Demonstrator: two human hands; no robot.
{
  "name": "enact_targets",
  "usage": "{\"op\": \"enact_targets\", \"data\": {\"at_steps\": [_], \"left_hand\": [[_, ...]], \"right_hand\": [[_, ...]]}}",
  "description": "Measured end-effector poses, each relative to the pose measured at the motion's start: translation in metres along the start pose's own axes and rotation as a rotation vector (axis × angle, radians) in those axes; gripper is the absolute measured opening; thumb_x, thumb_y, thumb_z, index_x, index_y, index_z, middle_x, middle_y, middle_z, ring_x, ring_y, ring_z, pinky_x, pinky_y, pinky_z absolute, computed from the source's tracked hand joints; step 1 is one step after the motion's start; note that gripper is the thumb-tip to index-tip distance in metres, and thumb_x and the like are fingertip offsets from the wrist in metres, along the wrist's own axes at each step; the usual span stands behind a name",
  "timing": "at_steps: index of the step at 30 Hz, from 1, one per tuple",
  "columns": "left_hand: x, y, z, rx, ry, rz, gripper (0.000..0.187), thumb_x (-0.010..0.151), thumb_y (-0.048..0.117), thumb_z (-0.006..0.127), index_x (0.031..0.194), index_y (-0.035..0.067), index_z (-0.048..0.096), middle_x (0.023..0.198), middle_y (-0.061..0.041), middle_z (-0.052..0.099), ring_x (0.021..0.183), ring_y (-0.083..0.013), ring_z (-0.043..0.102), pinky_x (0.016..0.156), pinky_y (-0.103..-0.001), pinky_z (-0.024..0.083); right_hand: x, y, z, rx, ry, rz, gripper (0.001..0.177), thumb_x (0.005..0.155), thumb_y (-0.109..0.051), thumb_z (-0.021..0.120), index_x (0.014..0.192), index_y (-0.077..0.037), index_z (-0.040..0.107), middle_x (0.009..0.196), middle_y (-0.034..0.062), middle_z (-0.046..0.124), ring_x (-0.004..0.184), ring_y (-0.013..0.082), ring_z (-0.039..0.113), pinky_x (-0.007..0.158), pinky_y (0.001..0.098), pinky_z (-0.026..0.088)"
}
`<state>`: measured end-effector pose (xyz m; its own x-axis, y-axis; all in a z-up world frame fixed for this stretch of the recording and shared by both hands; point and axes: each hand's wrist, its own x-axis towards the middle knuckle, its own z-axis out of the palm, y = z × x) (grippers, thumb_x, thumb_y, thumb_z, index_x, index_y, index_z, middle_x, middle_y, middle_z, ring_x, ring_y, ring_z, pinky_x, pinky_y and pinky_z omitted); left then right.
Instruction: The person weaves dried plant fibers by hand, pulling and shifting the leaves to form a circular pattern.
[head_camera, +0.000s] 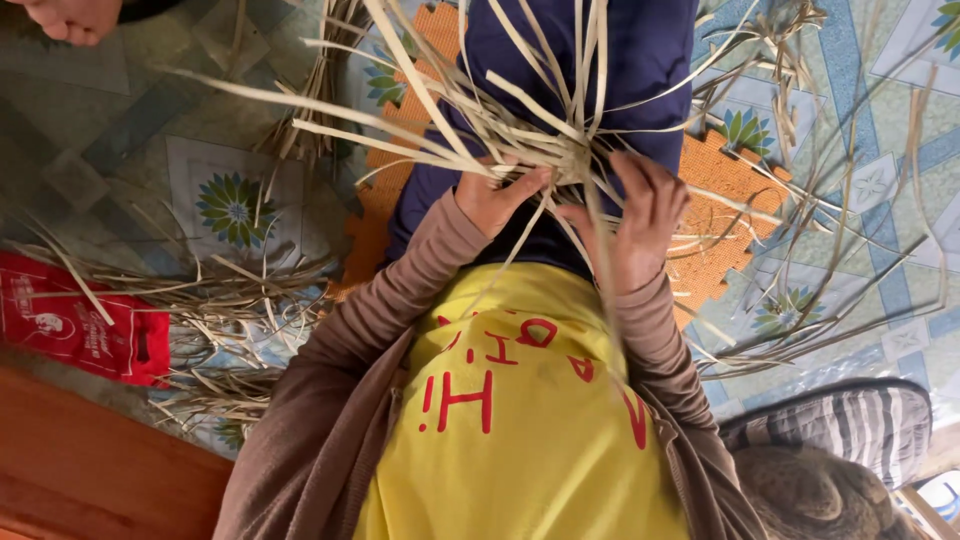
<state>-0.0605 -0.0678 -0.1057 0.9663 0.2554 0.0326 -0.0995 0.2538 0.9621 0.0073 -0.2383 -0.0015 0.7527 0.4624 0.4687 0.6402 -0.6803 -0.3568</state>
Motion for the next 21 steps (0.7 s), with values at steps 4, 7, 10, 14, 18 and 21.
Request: {"op": "enact_targets", "data": {"at_steps": [4, 7, 10, 14, 18, 21], "left_hand": [[0.017, 0.011, 0.013, 0.003, 0.008, 0.036, 0.035, 0.093, -0.001, 0.079, 0.127, -0.002, 0.071, 0.120, -0.022, 0.074, 0.107, -0.0367, 0.073, 0.096, -0.053, 0.062], [0.021, 0.008, 0.021, -0.053, 0.035, 0.061, 0.036, 0.093, -0.003, 0.080, 0.127, -0.002, 0.069, 0.119, -0.020, 0.074, 0.108, -0.0299, 0.073, 0.095, -0.048, 0.064], [0.014, -0.010, 0.014, -0.095, 0.032, 0.020, 0.029, 0.096, 0.003, 0.079, 0.123, -0.001, 0.072, 0.117, -0.018, 0.076, 0.109, -0.0250, 0.071, 0.094, -0.047, 0.063], [0.023, 0.004, 0.012, -0.119, -0.047, -0.031, 0.023, 0.100, 0.011, 0.077, 0.120, -0.001, 0.075, 0.115, -0.019, 0.076, 0.107, -0.0294, 0.073, 0.093, -0.047, 0.060], [0.035, 0.011, 0.019, -0.100, -0.132, -0.007, 0.025, 0.098, 0.009, 0.078, 0.120, -0.001, 0.074, 0.113, -0.022, 0.076, 0.106, -0.0366, 0.074, 0.094, -0.051, 0.060], [0.035, 0.003, 0.019, -0.111, -0.102, -0.025, 0.025, 0.099, 0.010, 0.076, 0.120, -0.003, 0.073, 0.113, -0.023, 0.076, 0.106, -0.0328, 0.073, 0.094, -0.049, 0.060]], "right_hand": [[0.014, 0.000, -0.018, 0.273, 0.050, -0.048, 0.023, 0.093, -0.022, 0.085, 0.111, -0.008, 0.080, 0.105, 0.0086, 0.069, 0.090, 0.0273, 0.067, 0.084, 0.0386, 0.055], [0.023, 0.011, -0.005, 0.433, -0.006, -0.053, 0.010, 0.093, -0.003, 0.083, 0.103, -0.006, 0.082, 0.101, 0.0073, 0.073, 0.086, 0.0265, 0.071, 0.079, 0.0355, 0.059], [0.033, 0.019, 0.003, 0.538, 0.000, -0.036, 0.010, 0.097, 0.004, 0.075, 0.104, -0.001, 0.081, 0.097, 0.0118, 0.074, 0.085, 0.0317, 0.071, 0.077, 0.0394, 0.058], [0.034, 0.028, 0.008, 0.618, -0.095, 0.061, 0.012, 0.096, 0.008, 0.076, 0.106, 0.001, 0.077, 0.093, 0.0169, 0.071, 0.087, 0.0413, 0.070, 0.076, 0.0468, 0.058], [0.044, 0.034, 0.008, 0.723, -0.149, 0.055, 0.019, 0.101, 0.016, 0.066, 0.113, 0.003, 0.073, 0.094, 0.0149, 0.065, 0.089, 0.0435, 0.064, 0.079, 0.0487, 0.058], [0.036, 0.046, 0.014, 0.707, -0.208, 0.077, 0.025, 0.098, 0.017, 0.068, 0.113, 0.000, 0.077, 0.096, 0.0137, 0.064, 0.093, 0.0417, 0.066, 0.080, 0.0476, 0.058]]}}
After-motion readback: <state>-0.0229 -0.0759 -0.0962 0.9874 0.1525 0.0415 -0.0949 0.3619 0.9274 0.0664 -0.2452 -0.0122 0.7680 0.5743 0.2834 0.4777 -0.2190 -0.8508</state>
